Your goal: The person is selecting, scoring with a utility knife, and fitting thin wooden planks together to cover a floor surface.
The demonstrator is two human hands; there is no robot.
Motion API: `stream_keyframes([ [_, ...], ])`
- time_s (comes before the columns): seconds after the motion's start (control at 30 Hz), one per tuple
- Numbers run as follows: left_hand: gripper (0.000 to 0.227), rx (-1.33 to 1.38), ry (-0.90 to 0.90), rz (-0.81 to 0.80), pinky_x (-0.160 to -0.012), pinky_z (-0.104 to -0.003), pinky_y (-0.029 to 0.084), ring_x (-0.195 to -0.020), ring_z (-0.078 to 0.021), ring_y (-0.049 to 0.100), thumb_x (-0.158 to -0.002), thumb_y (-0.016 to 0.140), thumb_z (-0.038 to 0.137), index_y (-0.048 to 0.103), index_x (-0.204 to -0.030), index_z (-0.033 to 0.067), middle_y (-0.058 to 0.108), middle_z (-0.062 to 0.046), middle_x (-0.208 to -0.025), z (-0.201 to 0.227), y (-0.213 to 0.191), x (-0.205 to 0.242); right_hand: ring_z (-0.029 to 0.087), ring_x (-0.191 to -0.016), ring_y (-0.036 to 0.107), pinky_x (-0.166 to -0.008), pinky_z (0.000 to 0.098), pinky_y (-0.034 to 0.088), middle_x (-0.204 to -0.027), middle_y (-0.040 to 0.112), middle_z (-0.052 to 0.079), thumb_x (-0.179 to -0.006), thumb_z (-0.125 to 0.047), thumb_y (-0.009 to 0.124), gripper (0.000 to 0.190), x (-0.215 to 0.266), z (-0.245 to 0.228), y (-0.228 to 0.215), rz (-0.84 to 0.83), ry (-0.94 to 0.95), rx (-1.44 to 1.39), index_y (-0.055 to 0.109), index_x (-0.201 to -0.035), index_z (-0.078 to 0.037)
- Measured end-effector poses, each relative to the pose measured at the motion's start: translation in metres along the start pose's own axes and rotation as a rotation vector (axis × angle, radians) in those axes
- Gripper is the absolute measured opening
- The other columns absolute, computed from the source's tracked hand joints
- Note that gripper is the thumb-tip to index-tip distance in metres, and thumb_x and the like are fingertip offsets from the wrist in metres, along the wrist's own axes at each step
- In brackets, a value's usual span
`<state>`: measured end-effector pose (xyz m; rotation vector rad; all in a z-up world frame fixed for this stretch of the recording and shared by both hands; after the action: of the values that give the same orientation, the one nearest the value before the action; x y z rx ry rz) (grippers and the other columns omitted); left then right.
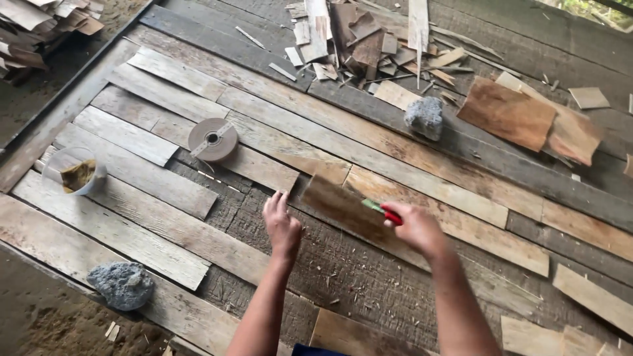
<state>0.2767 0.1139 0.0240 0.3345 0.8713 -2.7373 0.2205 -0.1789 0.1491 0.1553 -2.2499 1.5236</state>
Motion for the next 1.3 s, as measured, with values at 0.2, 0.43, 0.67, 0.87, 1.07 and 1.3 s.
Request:
stream_keyframes([
  [0.2,0.069,-0.331,0.186,-0.062,-0.111,-0.065,0.037,-0.143,-0.0458,0.038,-0.068,0.054,0.0,0.064,-0.133,0.0206,0.056,-0.007,-0.144,-0.027,0.028,-0.033,0.03,-0.114,0.07,-0.098,0.0458,0.059,-0.137,0.061,-0.01,-0.086,-0.041,0.076,0.046,-0.092,0.062,0.098,0.056,-0.004,0.114,0.06,-0.129,-0.04],
  [0.43,0.049,-0.381,0.296,0.014,-0.108,-0.058,0.044,-0.132,-0.0387,0.051,-0.077,0.06,0.008,0.071,-0.121,0.0249,0.062,-0.004,-0.129,-0.032,0.034,-0.041,0.052,-0.108,0.067,-0.094,0.0601,0.061,-0.146,0.044,0.007,-0.073,-0.031,0.088,0.076,-0.038,0.045,0.095,0.114,-0.136,0.078,0.051,-0.14,-0.03],
  [0.67,0.045,-0.327,0.328,0.037,-0.11,-0.056,0.04,-0.133,-0.038,0.048,-0.081,0.068,0.016,0.067,-0.124,0.0265,0.059,-0.004,-0.129,-0.052,0.048,-0.041,0.051,-0.107,0.067,-0.088,0.0584,0.063,-0.143,0.046,0.007,-0.079,-0.029,0.083,0.058,-0.046,0.043,0.096,0.174,-0.216,0.046,0.06,-0.132,-0.028],
  [0.87,0.046,-0.355,0.284,-0.008,-0.11,-0.058,0.037,-0.136,-0.0354,0.045,-0.084,0.067,0.021,0.065,-0.128,0.0328,0.058,-0.001,-0.132,-0.049,0.044,-0.043,0.048,-0.109,0.068,-0.089,0.0571,0.063,-0.146,0.044,0.004,-0.081,-0.029,0.082,0.051,-0.06,0.029,0.097,0.124,-0.191,0.037,0.065,-0.129,-0.029],
  [1.07,0.047,-0.387,0.246,-0.078,-0.109,-0.065,0.037,-0.138,-0.0378,0.042,-0.085,0.068,0.028,0.063,-0.13,0.0391,0.054,-0.002,-0.136,-0.042,0.041,-0.042,0.049,-0.105,0.069,-0.09,0.0573,0.063,-0.145,0.043,0.002,-0.081,-0.03,0.082,0.057,-0.067,0.028,0.102,0.117,-0.192,0.032,0.061,-0.134,-0.035],
  [1.3,0.04,-0.42,0.225,-0.131,-0.11,-0.068,0.035,-0.143,-0.0396,0.038,-0.088,0.069,0.031,0.066,-0.127,0.0376,0.05,-0.003,-0.14,-0.025,0.033,-0.04,0.047,-0.106,0.069,-0.091,0.0564,0.063,-0.147,0.042,0.0,-0.083,-0.031,0.08,0.057,-0.068,0.025,0.105,0.102,-0.162,0.043,0.058,-0.135,-0.037],
])
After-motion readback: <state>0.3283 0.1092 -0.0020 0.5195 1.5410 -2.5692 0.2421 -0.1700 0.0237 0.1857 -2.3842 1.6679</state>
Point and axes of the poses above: each hand's wrist, its own x-axis away from the middle knuckle, its own y-axis out of the palm, z = x × y, the point moved 8 cm from there along -x, towards the middle knuckle
